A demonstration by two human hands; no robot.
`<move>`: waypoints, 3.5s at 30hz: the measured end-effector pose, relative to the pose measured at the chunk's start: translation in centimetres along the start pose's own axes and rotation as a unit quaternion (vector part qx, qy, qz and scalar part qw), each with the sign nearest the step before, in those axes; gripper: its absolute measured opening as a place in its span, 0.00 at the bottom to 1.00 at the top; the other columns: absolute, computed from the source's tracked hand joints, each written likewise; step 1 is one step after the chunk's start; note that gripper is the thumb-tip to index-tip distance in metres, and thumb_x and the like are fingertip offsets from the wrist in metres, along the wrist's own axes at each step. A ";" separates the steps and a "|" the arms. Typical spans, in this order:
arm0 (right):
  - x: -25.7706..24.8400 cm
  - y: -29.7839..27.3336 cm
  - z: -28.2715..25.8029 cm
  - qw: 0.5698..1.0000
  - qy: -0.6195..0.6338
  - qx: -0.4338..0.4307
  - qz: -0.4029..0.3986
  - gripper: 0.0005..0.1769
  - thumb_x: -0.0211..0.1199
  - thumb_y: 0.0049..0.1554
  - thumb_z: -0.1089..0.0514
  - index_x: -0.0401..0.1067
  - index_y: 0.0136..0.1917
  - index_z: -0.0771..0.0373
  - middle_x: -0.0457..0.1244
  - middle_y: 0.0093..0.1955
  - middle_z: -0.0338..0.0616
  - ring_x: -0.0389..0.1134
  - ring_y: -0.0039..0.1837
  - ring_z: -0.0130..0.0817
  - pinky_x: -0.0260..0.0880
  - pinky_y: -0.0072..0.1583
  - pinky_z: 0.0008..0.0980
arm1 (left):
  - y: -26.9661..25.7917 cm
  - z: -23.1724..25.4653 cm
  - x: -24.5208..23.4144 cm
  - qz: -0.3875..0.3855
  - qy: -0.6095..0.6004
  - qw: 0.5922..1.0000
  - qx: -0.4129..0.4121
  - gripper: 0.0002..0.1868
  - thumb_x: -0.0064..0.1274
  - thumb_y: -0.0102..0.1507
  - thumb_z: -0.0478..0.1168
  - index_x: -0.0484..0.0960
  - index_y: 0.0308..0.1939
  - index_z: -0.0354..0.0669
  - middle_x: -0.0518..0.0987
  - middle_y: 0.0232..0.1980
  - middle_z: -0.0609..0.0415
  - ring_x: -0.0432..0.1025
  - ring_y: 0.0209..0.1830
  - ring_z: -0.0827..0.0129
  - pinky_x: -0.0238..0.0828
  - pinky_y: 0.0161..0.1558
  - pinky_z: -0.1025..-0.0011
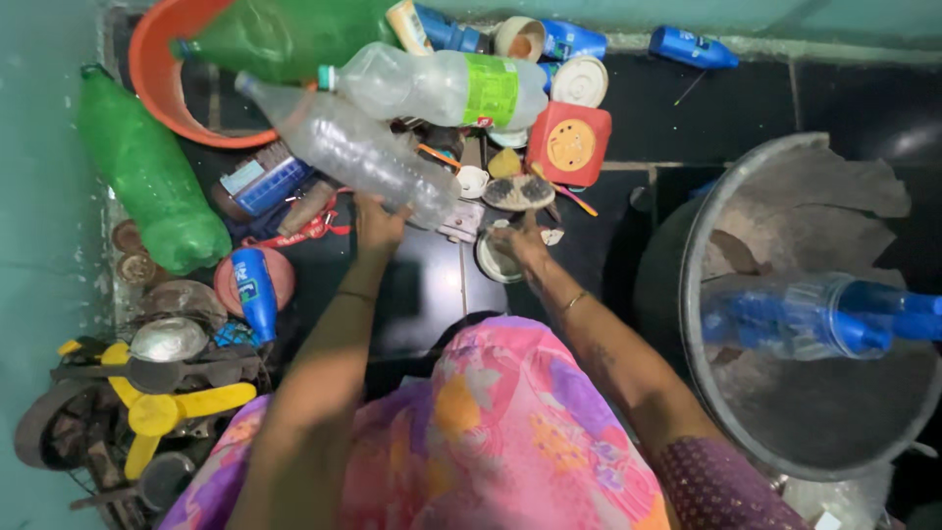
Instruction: The person sorts various plastic bottles and containers from a pile on the floor, picking them up and placing them into a large grey basin. The person handles blue, green, and clear plastic bottles, as well as a plastic cup and a small container.
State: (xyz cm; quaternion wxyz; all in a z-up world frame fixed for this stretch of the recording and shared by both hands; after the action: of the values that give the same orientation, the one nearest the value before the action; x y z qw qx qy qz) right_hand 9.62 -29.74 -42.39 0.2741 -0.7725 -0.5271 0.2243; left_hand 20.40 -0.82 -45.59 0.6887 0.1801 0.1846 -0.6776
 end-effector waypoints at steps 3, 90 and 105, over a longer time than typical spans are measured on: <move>0.8 0.3 -2.8 0.999 0.015 -0.042 -0.028 0.62 0.69 0.51 0.67 0.29 0.82 0.47 0.46 0.79 0.52 0.65 0.67 0.48 0.75 0.60 0.47 | 2.0 0.3 -1.4 -0.002 -0.015 0.999 -0.032 0.37 0.70 0.53 0.48 0.68 0.53 0.27 0.72 0.55 0.29 0.68 0.59 0.40 0.64 0.60 0.53; -32.2 -54.3 -15.5 0.883 -0.126 -0.361 0.272 0.31 0.56 0.55 0.75 0.62 0.71 0.64 0.65 0.65 0.51 0.68 0.66 0.35 0.74 0.62 0.35 | -40.8 57.7 9.6 -0.437 -0.179 0.821 0.322 0.42 0.61 0.55 0.27 0.61 0.71 0.40 0.69 0.65 0.38 0.66 0.67 0.38 0.67 0.64 0.54; -37.1 -46.9 -5.8 0.862 -0.182 -0.270 0.388 0.26 0.70 0.47 0.76 0.74 0.60 0.68 0.70 0.56 0.48 0.70 0.57 0.34 0.71 0.57 0.33 | -41.2 55.2 13.5 -0.465 -0.037 0.827 0.314 0.37 0.59 0.55 0.32 0.61 0.67 0.32 0.70 0.62 0.30 0.67 0.62 0.33 0.66 0.60 0.48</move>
State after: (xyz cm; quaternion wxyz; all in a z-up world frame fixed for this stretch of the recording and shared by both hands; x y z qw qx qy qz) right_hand -31.88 -51.78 -4.96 -0.1552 -0.9037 -0.2650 0.2982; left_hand -20.06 -40.67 -4.36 0.2044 0.2539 -0.0015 -0.9454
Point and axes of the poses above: each hand's wrist, its own y-axis towards the middle knuckle, its own x-axis out of the palm, z = x × y, the point moved 4 cm from there along y, towards the middle knuckle
